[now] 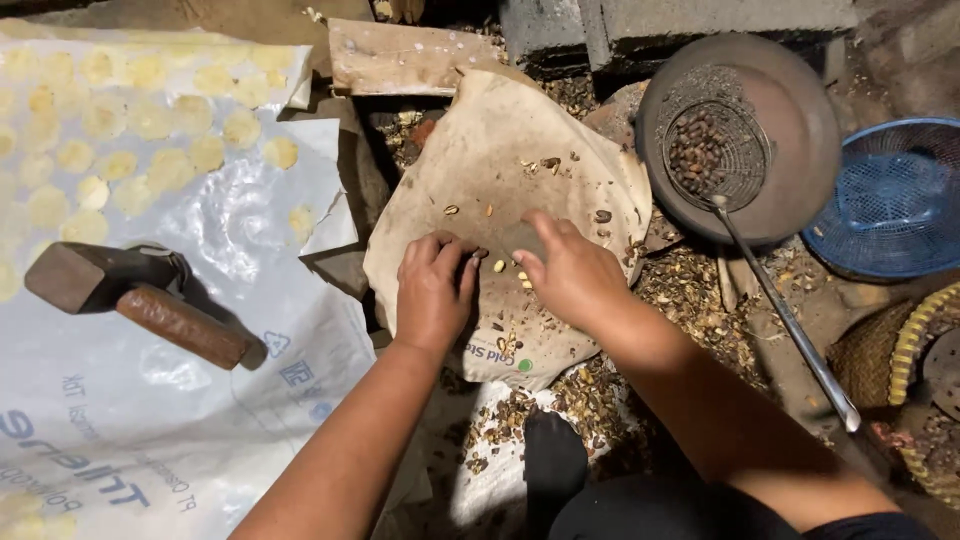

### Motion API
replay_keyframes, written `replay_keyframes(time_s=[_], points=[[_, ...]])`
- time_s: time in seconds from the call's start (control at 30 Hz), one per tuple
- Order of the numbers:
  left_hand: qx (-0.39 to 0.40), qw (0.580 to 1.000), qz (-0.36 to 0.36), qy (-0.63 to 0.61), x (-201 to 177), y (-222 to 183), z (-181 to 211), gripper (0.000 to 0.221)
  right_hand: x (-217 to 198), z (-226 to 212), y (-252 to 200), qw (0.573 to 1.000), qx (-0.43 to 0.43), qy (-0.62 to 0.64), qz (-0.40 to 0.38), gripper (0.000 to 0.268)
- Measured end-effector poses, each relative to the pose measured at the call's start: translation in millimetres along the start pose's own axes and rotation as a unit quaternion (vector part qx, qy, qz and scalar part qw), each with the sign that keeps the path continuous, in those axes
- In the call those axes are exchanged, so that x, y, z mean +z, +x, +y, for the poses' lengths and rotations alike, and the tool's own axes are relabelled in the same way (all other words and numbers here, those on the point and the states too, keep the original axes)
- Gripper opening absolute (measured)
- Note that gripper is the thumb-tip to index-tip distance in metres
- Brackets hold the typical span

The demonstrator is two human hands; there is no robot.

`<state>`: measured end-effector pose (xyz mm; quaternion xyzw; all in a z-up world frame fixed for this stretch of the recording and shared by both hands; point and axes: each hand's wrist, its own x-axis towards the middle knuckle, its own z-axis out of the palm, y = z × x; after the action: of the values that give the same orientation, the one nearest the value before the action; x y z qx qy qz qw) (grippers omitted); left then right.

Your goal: Cracking open nuts with a hammer on a stone base and peeling the shells to extract kernels.

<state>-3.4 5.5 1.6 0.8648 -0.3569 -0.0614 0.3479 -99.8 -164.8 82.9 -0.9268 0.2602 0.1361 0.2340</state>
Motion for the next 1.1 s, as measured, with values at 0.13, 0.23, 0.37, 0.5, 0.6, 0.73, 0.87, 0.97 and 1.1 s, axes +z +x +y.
replay_keyframes(time_s=[0.13,0.23,0.37,0.5,0.6,0.73,0.87,0.97,1.1], points=[[-0.028,0.998,0.008,0.049,8.1,3.2,8.1,0.015,11.1,-4.3,-20.9,0.991,-0.062,-0.102,0.058,0.050],[-0.010,0.998,-0.008,0.055,1.4,4.4,9.3,0.020,-14.2,-18.2,-18.8,0.997,-0.032,-0.059,0.030,0.049],[-0.014,0.999,0.001,0.039,-13.4,-3.7,5.3,0.031,-10.2,-35.8,-16.1,0.993,-0.068,0.024,0.095,0.046],[-0.015,1.000,0.017,0.001,-12.1,-3.8,-2.3,0.019,-1.4,-26.3,-5.7,0.985,-0.131,-0.059,0.096,0.047],[-0.021,1.000,0.020,-0.002,-9.3,-8.9,-5.5,0.015,2.8,-22.3,-2.4,0.996,-0.054,0.031,0.059,0.050],[-0.028,0.998,0.045,0.034,1.2,-3.2,0.0,0.014,11.9,-9.8,9.3,1.000,-0.003,0.009,-0.008,0.051],[-0.055,0.995,0.048,0.067,-4.0,4.9,8.8,0.020,15.6,-23.5,-11.5,0.990,-0.077,-0.054,0.102,0.046],[-0.052,0.998,0.004,0.029,-17.4,-5.6,4.2,0.019,2.3,-35.7,-20.0,0.996,-0.054,-0.017,0.062,0.048],[-0.021,0.993,0.069,-0.095,-33.6,-10.1,-15.9,0.023,21.6,-24.0,2.3,0.989,-0.116,-0.029,0.088,0.048]])
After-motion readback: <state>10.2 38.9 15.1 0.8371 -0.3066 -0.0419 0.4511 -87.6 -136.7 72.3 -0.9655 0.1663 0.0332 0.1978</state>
